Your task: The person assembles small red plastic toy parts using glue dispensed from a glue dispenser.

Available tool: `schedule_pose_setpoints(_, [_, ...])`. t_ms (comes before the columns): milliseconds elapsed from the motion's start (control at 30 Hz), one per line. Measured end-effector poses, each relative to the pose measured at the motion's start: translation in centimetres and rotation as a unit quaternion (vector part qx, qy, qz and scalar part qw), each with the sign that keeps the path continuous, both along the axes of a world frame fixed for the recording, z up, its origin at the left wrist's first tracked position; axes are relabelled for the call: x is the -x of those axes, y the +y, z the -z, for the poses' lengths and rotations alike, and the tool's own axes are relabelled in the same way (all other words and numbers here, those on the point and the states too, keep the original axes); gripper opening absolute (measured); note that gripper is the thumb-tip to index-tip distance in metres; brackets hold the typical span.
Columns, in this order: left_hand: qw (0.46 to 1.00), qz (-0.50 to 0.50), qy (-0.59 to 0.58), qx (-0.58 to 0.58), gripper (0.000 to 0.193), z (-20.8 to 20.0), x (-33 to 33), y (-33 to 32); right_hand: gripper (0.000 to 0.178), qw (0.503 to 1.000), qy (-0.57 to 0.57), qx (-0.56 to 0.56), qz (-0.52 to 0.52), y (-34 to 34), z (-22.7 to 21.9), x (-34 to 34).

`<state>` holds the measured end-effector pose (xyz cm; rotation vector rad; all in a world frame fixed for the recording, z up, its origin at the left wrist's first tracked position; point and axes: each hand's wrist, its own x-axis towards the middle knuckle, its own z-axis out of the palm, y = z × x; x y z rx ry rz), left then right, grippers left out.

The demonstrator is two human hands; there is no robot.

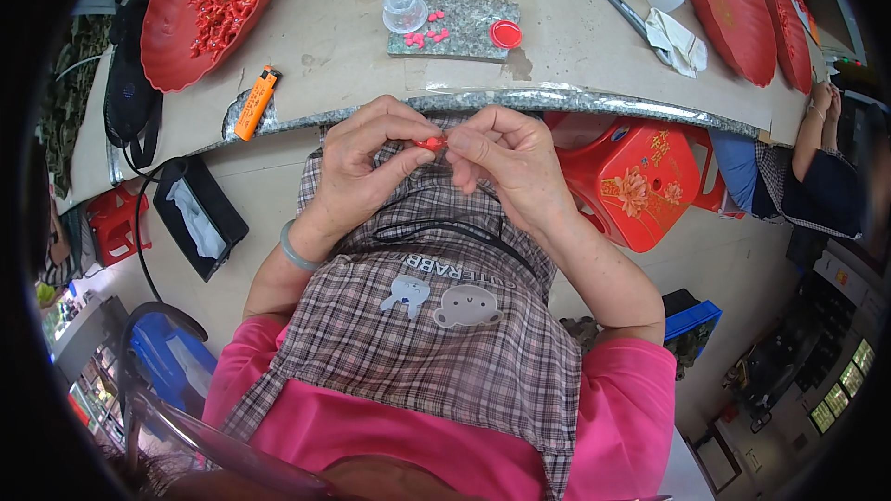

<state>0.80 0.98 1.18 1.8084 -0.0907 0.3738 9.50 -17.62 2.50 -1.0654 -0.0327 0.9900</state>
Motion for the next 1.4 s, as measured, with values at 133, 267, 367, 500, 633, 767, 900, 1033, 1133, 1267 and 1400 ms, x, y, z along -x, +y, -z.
schedule_pose_setpoints(133, [0.998, 0.007, 0.032, 0.062, 0.02, 0.1, 0.1, -0.2, 0.011, 1.0, -0.014, 0.002, -0.002, 0.2, -0.1, -0.1])
schedule_pose_setpoints(267, [0.996, 0.01, 0.053, 0.078, 0.02, -0.1, 0.1, -0.1, 0.011, 1.0, -0.025, 0.014, 0.01, 0.6, -0.7, 0.0])
schedule_pose_setpoints(367, [0.995, 0.012, 0.06, 0.074, 0.02, -0.1, 0.1, 0.0, 0.01, 0.998, -0.059, 0.021, 0.006, 0.3, -0.2, 0.1])
schedule_pose_setpoints(500, [0.993, 0.013, 0.072, 0.092, 0.02, 0.1, 0.2, 0.0, 0.008, 0.992, -0.12, 0.036, -0.012, 0.0, 0.2, -0.1])
schedule_pose_setpoints(633, [0.99, 0.018, 0.087, 0.109, 0.019, 0.1, 0.2, 0.1, 0.01, 0.993, -0.109, 0.027, -0.044, -0.4, -0.1, -0.6])
schedule_pose_setpoints(767, [0.983, 0.023, 0.107, 0.146, 0.019, 0.3, 0.3, 0.0, 0.012, 0.99, -0.115, 0.051, -0.07, -0.6, -0.9, -0.9])
schedule_pose_setpoints(900, [0.98, 0.037, 0.121, 0.156, 0.019, 0.5, 0.4, 0.1, 0.014, 0.975, -0.19, 0.083, -0.083, -0.8, -1.2, -0.5])
schedule_pose_setpoints(1033, [0.965, 0.07, 0.139, 0.21, 0.019, 0.5, 0.5, 0.2, 0.019, 0.775, -0.607, 0.128, -0.121, -1.0, -1.3, -1.0])
schedule_pose_setpoints(1133, [0.954, 0.088, 0.144, 0.249, 0.019, 0.6, 0.5, 0.1, 0.016, 0.682, -0.724, 0.076, -0.075, -0.5, -1.2, -1.2])
schedule_pose_setpoints(1267, [0.944, 0.104, 0.144, 0.279, 0.02, 0.5, 0.5, 0.2, 0.022, 0.62, -0.779, 0.071, -0.066, -1.0, -1.0, -1.2])
schedule_pose_setpoints(1400, [0.957, 0.123, 0.144, 0.218, 0.016, 0.0, 0.5, 0.6, 0.02, 0.559, -0.821, 0.067, -0.094, -1.4, -1.1, -1.3])
